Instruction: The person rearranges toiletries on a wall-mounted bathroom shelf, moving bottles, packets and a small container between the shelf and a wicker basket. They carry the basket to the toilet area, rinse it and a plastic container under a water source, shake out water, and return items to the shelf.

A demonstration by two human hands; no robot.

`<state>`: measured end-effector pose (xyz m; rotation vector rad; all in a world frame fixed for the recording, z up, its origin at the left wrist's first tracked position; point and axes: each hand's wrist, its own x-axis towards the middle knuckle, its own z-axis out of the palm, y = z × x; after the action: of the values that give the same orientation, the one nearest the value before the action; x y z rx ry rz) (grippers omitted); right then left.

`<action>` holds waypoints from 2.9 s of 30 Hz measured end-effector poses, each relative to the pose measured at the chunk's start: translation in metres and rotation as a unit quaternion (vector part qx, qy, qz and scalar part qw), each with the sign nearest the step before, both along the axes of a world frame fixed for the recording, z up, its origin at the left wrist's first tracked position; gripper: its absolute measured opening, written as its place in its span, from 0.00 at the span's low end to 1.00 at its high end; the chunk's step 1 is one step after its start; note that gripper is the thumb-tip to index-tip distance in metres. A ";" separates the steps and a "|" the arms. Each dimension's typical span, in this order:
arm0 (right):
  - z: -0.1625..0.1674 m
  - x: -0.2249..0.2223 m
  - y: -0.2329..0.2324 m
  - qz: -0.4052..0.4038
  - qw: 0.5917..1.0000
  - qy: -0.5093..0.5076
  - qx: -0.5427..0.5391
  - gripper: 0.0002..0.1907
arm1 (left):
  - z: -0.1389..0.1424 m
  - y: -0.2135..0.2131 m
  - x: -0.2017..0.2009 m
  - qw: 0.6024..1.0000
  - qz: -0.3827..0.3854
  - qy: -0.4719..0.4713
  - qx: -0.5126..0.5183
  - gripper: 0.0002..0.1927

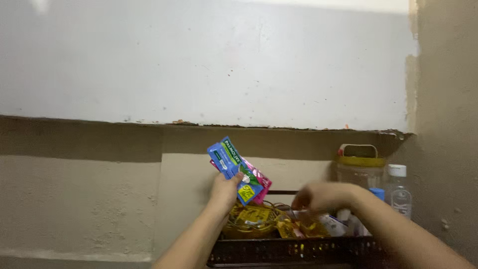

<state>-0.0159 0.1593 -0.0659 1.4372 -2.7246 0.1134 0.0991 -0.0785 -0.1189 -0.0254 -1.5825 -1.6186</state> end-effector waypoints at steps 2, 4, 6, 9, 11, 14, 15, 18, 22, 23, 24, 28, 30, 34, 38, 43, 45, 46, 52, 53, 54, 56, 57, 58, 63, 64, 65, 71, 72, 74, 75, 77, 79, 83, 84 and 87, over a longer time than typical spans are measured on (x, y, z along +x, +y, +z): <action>-0.015 0.006 0.011 0.017 0.998 -0.057 0.034 0.29 | -0.002 0.001 -0.006 1.000 -0.007 -0.009 0.021 0.13; -0.025 0.014 0.012 0.020 0.994 -0.107 0.020 0.31 | -0.003 0.000 -0.010 1.000 -0.006 0.008 0.022 0.13; -0.028 0.020 0.010 0.024 0.996 -0.089 -0.016 0.34 | -0.002 -0.004 -0.011 0.999 0.007 0.049 0.007 0.14; -0.024 0.023 0.006 -0.005 0.997 -0.064 -0.054 0.34 | 0.002 -0.013 -0.003 0.999 -0.013 0.031 0.028 0.17; -0.019 0.021 0.006 -0.020 0.998 -0.025 -0.046 0.29 | 0.005 -0.021 0.006 0.997 -0.011 -0.014 0.070 0.16; -0.009 0.016 0.008 -0.030 0.999 0.038 -0.021 0.18 | 0.009 -0.036 0.021 0.990 -0.055 0.008 0.131 0.14; -0.005 0.015 0.009 -0.040 0.998 0.040 -0.029 0.16 | 0.009 -0.043 0.026 0.985 -0.076 0.031 0.150 0.14; 0.013 0.011 0.012 -0.075 0.987 0.098 -0.106 0.13 | 0.008 -0.065 0.045 0.998 0.051 -0.040 0.012 0.12; 0.031 0.011 0.013 -0.056 0.939 0.147 -0.306 0.16 | 0.004 -0.081 0.057 0.997 0.047 -0.033 0.043 0.11; 0.032 0.012 0.011 -0.071 0.937 0.104 -0.325 0.15 | 0.003 -0.083 0.059 0.998 0.037 -0.024 0.053 0.10; 0.032 0.013 0.008 -0.084 0.934 0.060 -0.342 0.14 | 0.003 -0.085 0.060 0.997 0.027 -0.015 0.064 0.09; 0.019 0.009 -0.016 -0.079 0.886 -0.115 -0.443 0.12 | 0.000 -0.091 0.063 0.995 0.073 -0.055 0.033 0.09; 0.010 0.004 -0.030 -0.032 0.870 -0.191 -0.453 0.13 | -0.001 -0.095 0.063 0.998 0.035 -0.020 0.044 0.10; -0.007 -0.008 -0.057 0.075 0.866 -0.247 -0.428 0.15 | -0.004 -0.101 0.066 0.997 0.027 -0.011 0.067 0.10; -0.013 -0.007 -0.075 0.077 0.829 -0.326 -0.449 0.17 | -0.006 -0.104 0.075 0.995 0.046 -0.048 0.071 0.10; -0.019 0.011 -0.085 -0.033 0.895 -0.282 -0.346 0.21 | -0.004 -0.107 0.084 0.997 0.025 -0.026 0.072 0.10; -0.018 0.017 -0.087 -0.080 0.961 -0.109 -0.241 0.24 | -0.004 -0.106 0.085 0.997 0.011 -0.014 0.073 0.10; -0.018 0.020 -0.088 -0.102 0.977 -0.021 -0.184 0.27 | -0.004 -0.105 0.084 0.997 0.007 -0.014 0.078 0.10; -0.025 0.028 -0.088 0.093 0.983 -0.004 -0.158 0.21 | -0.005 -0.095 0.083 0.995 0.021 -0.055 0.076 0.10; -0.028 0.028 -0.089 0.084 0.988 -0.018 -0.129 0.21 | -0.004 -0.092 0.083 0.996 0.001 -0.041 0.078 0.10; -0.030 0.026 -0.088 0.075 0.992 -0.034 -0.099 0.22 | -0.004 -0.089 0.083 0.996 -0.021 -0.027 0.082 0.10; -0.031 0.019 -0.082 0.056 0.992 -0.039 -0.102 0.24 | -0.003 -0.082 0.082 0.996 -0.019 -0.028 0.082 0.10; -0.027 0.013 -0.075 0.050 0.989 -0.025 -0.136 0.23 | -0.003 -0.078 0.081 0.996 -0.019 -0.026 0.081 0.10; -0.024 0.007 -0.068 0.044 0.984 -0.011 -0.170 0.23 | -0.002 -0.075 0.080 0.996 -0.015 -0.036 0.078 0.10; 0.000 -0.028 -0.015 -0.022 0.991 0.014 -0.131 0.18 | -0.003 -0.062 0.066 0.995 0.000 -0.077 0.064 0.11; 0.001 -0.030 -0.005 -0.055 0.996 0.005 -0.075 0.19 | -0.004 -0.060 0.062 0.996 -0.011 -0.065 0.064 0.11; -0.003 -0.030 0.002 -0.042 0.999 -0.013 -0.010 0.22 | -0.005 -0.058 0.059 0.996 -0.023 -0.054 0.063 0.11; -0.021 0.001 0.010 -0.018 0.993 -0.060 0.105 0.32 | -0.010 -0.045 0.044 0.996 -0.048 -0.045 0.067 0.11; -0.020 0.007 0.009 -0.028 0.993 -0.030 0.107 0.32 | -0.009 -0.043 0.044 0.995 -0.053 -0.039 0.069 0.12; -0.017 0.018 0.007 -0.041 0.994 0.026 0.096 0.31 | -0.009 -0.041 0.045 0.995 -0.031 -0.069 0.061 0.12; -0.015 0.022 0.008 -0.044 0.994 0.051 0.083 0.28 | -0.008 -0.040 0.047 0.995 -0.020 -0.085 0.057 0.12; -0.009 0.026 0.011 -0.054 0.994 0.088 0.034 0.23 | -0.008 -0.040 0.050 0.996 -0.034 -0.059 0.050 0.12; 0.000 0.025 0.017 -0.064 0.991 0.110 -0.040 0.16 | -0.009 -0.040 0.053 0.996 -0.033 -0.059 0.055 0.12; 0.019 0.014 0.026 -0.039 0.973 0.101 -0.206 0.09 | -0.011 -0.043 0.058 0.995 -0.028 -0.063 0.071 0.12; 0.023 0.011 0.028 -0.034 0.963 0.072 -0.259 0.10 | -0.011 -0.043 0.059 0.995 -0.033 -0.055 0.070 0.12; 0.027 0.005 0.027 -0.034 0.928 0.010 -0.370 0.14 | -0.010 -0.045 0.061 0.993 -0.002 -0.096 0.062 0.12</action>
<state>-0.0105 0.1866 -0.0386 1.0898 -2.2862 0.9882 0.1602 -0.1239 -0.1288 0.1988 -1.6208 -1.7632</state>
